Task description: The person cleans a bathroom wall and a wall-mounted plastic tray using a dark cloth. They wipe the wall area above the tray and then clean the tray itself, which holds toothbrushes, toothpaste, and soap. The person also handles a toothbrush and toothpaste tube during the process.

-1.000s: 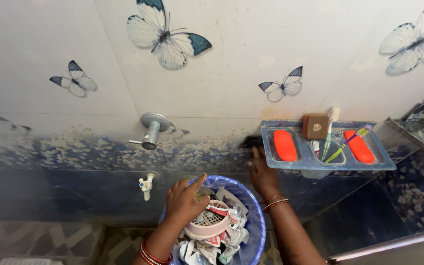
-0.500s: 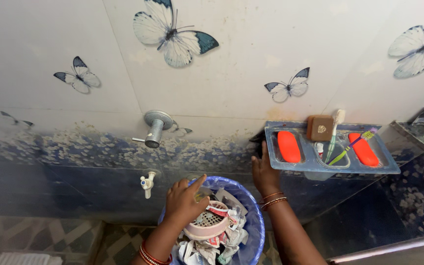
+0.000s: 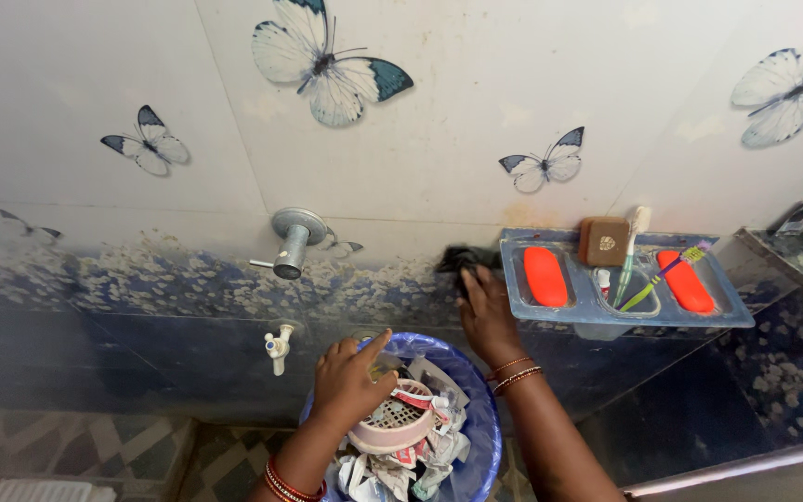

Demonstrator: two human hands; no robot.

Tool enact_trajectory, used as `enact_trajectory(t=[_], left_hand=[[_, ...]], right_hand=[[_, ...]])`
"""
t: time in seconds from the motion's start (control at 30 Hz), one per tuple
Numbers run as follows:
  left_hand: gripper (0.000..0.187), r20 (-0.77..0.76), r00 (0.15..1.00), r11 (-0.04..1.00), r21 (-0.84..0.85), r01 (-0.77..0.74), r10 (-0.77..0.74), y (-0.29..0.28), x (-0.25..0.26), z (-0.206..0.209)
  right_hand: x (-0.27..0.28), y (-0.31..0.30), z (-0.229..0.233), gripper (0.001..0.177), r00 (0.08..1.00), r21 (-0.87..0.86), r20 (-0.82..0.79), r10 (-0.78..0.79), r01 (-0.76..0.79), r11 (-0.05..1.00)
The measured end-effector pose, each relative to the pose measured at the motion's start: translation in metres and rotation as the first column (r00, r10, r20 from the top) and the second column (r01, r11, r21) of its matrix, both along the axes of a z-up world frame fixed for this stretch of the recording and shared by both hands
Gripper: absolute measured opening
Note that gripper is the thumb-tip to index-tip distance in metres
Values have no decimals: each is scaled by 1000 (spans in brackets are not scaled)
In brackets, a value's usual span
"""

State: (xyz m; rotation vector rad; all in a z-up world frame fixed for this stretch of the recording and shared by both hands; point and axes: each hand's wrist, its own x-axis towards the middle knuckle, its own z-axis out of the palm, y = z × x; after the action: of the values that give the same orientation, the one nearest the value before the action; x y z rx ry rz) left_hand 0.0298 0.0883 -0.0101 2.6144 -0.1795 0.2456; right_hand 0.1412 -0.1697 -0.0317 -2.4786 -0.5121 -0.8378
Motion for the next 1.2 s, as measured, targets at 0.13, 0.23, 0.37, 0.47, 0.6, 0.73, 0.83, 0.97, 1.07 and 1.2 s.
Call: enact_trajectory(t=[0.13, 0.23, 0.37, 0.47, 0.6, 0.73, 0.83, 0.97, 1.07, 1.2], left_hand=[[68, -4, 1000, 1000, -2, 9, -9, -3, 1, -3], [68, 43, 999, 1000, -11, 30, -29, -5, 2, -5], [68, -3, 999, 999, -17, 34, -34, -6, 4, -3], [68, -9, 999, 999, -27, 33, -33, -10, 3, -4], [67, -33, 998, 999, -24, 45, -46, -14, 5, 0], [67, 28, 997, 997, -23, 76, -75, -21, 6, 0], [67, 25, 996, 996, -21, 89, -88, -26, 8, 2], [66, 29, 995, 995, -25, 100, -99, -29, 12, 1], [66, 22, 992, 993, -16, 121, -121, -34, 16, 1], [68, 1, 987, 987, -7, 163, -163, -46, 20, 1]], right_hand=[[-5, -3, -11, 27, 994, 129, -96, 58, -45, 991], [0, -12, -26, 23, 952, 43, -305, -25, 40, 998], [-3, -46, -47, 23, 873, 170, -474, 113, -36, 985], [1, -65, -58, 23, 733, -153, -666, -141, 50, 987], [-22, -90, -38, 22, 736, 49, -677, 3, 40, 998], [-57, -103, 13, 26, 799, 130, -600, 24, 68, 989], [-82, -124, 41, 28, 780, -10, -606, -156, 188, 982], [-117, -171, 41, 30, 746, 103, -650, -142, 272, 957], [-144, -222, 25, 30, 727, 470, -677, 109, 314, 825], [-136, -243, -13, 25, 376, -533, -669, -640, 357, 767]])
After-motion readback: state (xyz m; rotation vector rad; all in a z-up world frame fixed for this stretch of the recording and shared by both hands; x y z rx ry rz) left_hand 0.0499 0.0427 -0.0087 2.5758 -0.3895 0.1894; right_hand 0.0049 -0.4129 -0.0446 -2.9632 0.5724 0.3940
